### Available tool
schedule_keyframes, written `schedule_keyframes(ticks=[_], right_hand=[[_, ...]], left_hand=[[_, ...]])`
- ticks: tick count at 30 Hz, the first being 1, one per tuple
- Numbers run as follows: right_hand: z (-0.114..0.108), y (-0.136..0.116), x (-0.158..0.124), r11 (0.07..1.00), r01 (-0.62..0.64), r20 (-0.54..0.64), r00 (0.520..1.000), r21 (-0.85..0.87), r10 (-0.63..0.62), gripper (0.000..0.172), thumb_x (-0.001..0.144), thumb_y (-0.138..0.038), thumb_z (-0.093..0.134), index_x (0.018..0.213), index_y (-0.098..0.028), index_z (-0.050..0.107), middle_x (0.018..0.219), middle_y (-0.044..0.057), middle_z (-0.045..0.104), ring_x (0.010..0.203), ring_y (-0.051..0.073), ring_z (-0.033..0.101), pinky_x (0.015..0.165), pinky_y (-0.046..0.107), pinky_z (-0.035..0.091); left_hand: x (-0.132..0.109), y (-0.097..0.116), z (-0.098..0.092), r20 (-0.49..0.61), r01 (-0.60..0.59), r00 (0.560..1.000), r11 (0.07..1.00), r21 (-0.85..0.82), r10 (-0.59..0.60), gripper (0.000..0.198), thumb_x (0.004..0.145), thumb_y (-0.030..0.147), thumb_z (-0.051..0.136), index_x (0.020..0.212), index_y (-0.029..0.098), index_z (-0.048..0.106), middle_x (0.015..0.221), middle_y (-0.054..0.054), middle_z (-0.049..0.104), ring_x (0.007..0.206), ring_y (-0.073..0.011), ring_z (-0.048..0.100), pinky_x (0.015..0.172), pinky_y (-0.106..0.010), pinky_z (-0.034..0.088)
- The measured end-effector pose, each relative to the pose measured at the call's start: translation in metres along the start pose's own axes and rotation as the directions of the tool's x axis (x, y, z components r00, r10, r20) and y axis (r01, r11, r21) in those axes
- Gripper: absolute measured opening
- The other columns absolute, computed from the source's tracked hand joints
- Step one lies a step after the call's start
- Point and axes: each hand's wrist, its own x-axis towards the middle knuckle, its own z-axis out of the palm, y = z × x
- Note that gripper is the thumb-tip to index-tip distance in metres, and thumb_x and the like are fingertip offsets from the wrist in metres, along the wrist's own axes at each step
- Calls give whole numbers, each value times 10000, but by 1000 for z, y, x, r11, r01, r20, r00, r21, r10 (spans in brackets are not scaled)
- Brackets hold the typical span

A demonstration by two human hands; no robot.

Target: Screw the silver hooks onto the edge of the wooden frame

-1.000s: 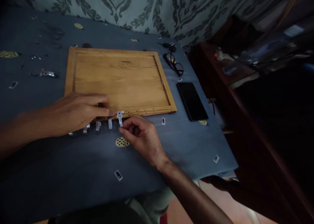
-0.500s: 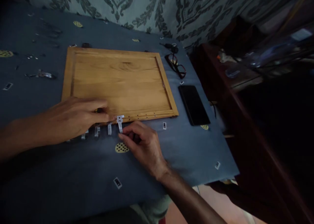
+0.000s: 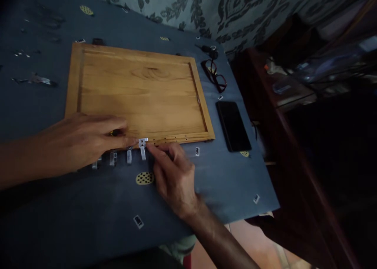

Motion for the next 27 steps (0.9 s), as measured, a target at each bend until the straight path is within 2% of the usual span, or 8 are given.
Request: schedule_keyframes(ticks=[5,12,17,20,27], right_hand=[[3,3,-3,992,64,60,997,-106,-58,421,916,-34,500,1238,-233,686,1007,65,623,890,177,638,730,306,565],[3,0,-3,977,74,90,994,-200,-57,402,920,-45,494,1224,-224,688,1004,82,632,916,194,638,739,320,581],[3,-4,0,964,117,96,991,-240,-96,367,911,-42,491,1185,-192,683,947,78,647,887,197,631,721,307,568],[4,-6,0,959,134,93,989,-251,-114,354,906,-38,490,1172,-179,675,933,79,649,874,205,626,702,310,557],[4,-9,-1,963,117,116,989,-242,-91,331,912,-42,473,1151,-143,678,933,90,651,866,215,620,678,324,555]], left_hand=[[2,3,-2,-32,-1,999,999,41,2,375,861,43,402,1011,250,676,873,-19,580,695,-141,491,570,-288,222],[4,1,-1,-38,-33,999,997,66,36,442,862,42,378,1112,271,661,892,-29,593,711,-142,533,544,-281,215],[1,-1,2,-79,-53,995,995,79,59,393,883,51,389,1087,256,654,905,-24,590,691,-131,522,549,-281,232],[0,-2,2,-67,-48,996,997,56,52,367,883,60,416,1093,251,647,925,-23,595,718,-135,530,557,-277,241],[0,-3,4,-62,-50,997,997,58,53,430,905,48,336,1127,266,634,1001,-23,616,739,-127,554,573,-285,268]])
